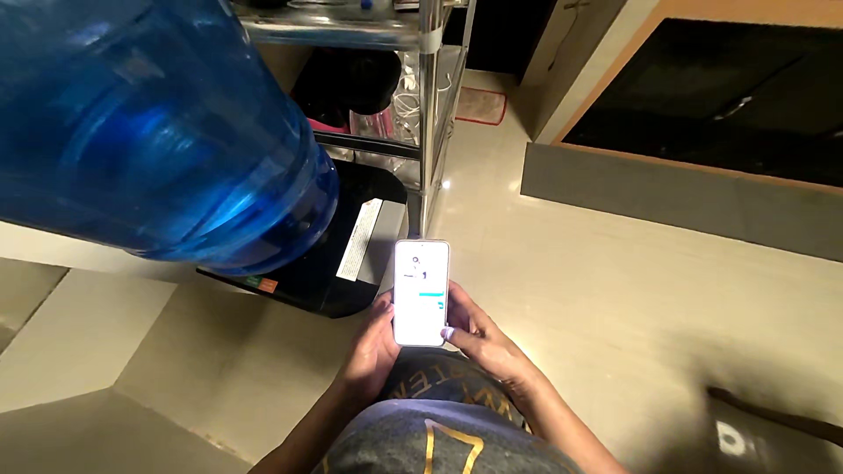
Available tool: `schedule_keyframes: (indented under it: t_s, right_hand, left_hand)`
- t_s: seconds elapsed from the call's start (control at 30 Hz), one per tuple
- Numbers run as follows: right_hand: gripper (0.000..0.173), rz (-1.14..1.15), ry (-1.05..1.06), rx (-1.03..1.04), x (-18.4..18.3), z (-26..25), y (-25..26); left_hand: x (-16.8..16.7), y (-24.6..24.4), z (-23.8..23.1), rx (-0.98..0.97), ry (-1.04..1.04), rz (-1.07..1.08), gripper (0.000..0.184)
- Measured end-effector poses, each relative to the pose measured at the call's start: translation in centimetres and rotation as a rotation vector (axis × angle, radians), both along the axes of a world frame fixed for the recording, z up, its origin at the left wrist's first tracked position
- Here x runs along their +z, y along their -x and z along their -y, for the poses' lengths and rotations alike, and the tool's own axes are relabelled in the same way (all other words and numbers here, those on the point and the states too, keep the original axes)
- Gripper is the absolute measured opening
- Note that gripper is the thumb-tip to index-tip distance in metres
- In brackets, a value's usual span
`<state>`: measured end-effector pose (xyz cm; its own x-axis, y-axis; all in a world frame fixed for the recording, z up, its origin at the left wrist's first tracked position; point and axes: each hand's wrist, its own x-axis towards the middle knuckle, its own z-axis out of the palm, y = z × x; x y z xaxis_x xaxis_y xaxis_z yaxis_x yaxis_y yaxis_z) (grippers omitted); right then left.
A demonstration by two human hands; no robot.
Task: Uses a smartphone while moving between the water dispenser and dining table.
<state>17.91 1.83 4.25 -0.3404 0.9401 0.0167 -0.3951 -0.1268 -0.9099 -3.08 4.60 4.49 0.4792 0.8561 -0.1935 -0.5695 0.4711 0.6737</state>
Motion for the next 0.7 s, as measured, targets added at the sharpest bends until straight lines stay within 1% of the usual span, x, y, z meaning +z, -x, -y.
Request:
schedule_keyframes:
  t_s: [0.1, 0.17, 0.23, 0.3, 0.37, 0.43, 0.7]
  right_hand:
    - [0.068, -0.023, 0.05, 0.025, 0.1, -0.2, 0.0]
    - [0.07, -0.044, 0.072, 0.052, 0.2, -0.3, 0.0]
    - [0.076, -0.071, 0.093, 0.08, 0.2, -0.4, 0.2]
    - [0.086, -0.078, 0.124, 0.091, 0.2, -0.3, 0.4]
    - [0.096, -0.075, 0.123, 0.102, 0.2, -0.3, 0.6]
    - [0.102, -0.06, 0.108, 0.112, 0.0, -0.1, 0.7]
    - [0.108, 0.007, 0.064, 0.168, -0.6, 0.8, 0.5]
  left_hand:
    - [0.1, 0.1, -0.3, 0.011, 0.003, 0.003, 0.045]
    - [0.1, 0.1, -0.4, 0.015, 0.005, 0.009, 0.043]
    - [0.1, 0.2, -0.5, 0.014, -0.014, 0.01, 0.044]
    - [0.2, 0.1, -0.5, 0.019, -0.028, -0.006, 0.045]
    - [0.4, 0.0, -0.4, 0.024, -0.028, -0.017, 0.043]
    - [0.4, 0.1, -0.2, 0.017, -0.035, -0.035, 0.043]
    - [0.2, 0.6, 1.2, 0.006, -0.019, -0.009, 0.047]
